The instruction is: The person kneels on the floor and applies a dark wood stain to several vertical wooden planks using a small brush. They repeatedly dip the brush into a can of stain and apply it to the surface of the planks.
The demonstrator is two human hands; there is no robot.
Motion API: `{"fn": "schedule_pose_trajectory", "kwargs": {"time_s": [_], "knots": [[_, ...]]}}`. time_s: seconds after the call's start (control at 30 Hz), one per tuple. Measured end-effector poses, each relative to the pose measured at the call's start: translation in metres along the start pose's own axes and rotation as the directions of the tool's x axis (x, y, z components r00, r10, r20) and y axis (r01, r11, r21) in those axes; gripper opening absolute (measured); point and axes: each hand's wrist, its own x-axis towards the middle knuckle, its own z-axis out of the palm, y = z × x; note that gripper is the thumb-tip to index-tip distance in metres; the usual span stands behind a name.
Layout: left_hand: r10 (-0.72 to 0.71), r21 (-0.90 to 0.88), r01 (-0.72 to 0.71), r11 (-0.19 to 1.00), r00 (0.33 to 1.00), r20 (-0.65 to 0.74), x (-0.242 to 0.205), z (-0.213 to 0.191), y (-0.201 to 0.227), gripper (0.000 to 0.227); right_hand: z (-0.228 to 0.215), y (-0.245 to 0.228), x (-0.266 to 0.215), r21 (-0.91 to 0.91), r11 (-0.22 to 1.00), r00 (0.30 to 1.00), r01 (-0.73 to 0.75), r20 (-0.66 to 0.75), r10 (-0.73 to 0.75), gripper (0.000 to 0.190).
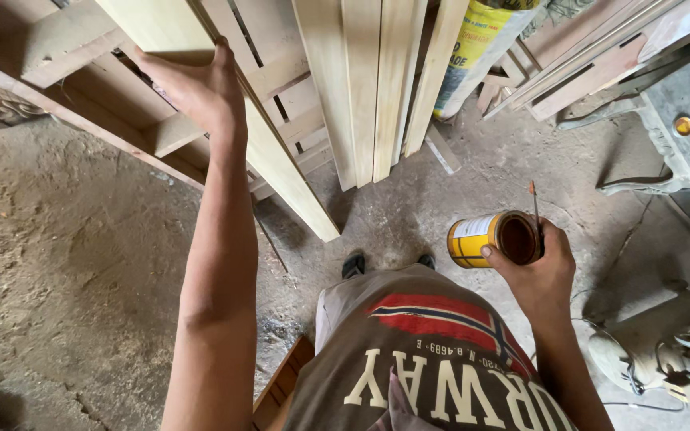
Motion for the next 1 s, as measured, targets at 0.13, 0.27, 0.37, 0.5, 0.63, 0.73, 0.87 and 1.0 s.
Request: {"fn": "schedule_pose_trajectory", "kwargs": {"time_s": [0.13, 0.27, 0.37, 0.5, 0.63, 0.73, 0.87, 1.0], "knots": [[-0.083, 0.009, 0.083, 0.997, 0.997, 0.0, -0.007, -0.013, 0.001, 0.107, 0.001, 0.002, 0.001, 0.034, 0.999, 1.0, -0.014, 0.005, 0.014, 0.067], [0.191, 0.153, -0.174, 0.973, 0.976, -0.103, -0.025, -0.032, 0.011, 0.118, 0.004, -0.001, 0.005, 0.032, 0.999, 0.999, 0.028, 0.014, -0.028, 0.066], [-0.061, -0.176, 0.067, 0.982, 0.997, 0.04, -0.031, -0.053, 0.027, 0.087, 0.01, -0.005, 0.009, 0.081, 0.997, 0.999, 0.009, 0.04, -0.012, 0.064], [-0.107, -0.017, 0.109, 0.994, 0.987, 0.12, -0.045, -0.074, 0.064, 0.099, 0.016, -0.007, 0.013, 0.122, 0.992, 0.999, 0.042, 0.028, -0.046, 0.064], [-0.078, -0.025, 0.085, 0.996, 0.972, 0.223, -0.073, -0.089, 0.112, 0.093, 0.013, -0.009, 0.018, 0.112, 0.992, 0.998, 0.058, 0.0, -0.058, 0.064], [-0.078, -0.055, 0.097, 0.994, 0.958, 0.277, -0.079, -0.075, 0.149, 0.092, 0.004, -0.001, 0.029, 0.202, 0.979, 0.999, 0.03, 0.009, -0.032, 0.061], [-0.08, -0.043, 0.097, 0.994, 0.952, 0.296, -0.077, -0.034, 0.195, 0.087, 0.003, 0.028, 0.058, 0.212, 0.977, 1.0, 0.001, 0.007, -0.003, 0.062], [-0.045, -0.082, 0.067, 0.994, 0.967, 0.253, -0.076, 0.028, 0.224, 0.083, 0.01, 0.068, 0.105, 0.254, 0.967, 0.999, -0.027, -0.019, 0.033, 0.062]]}}
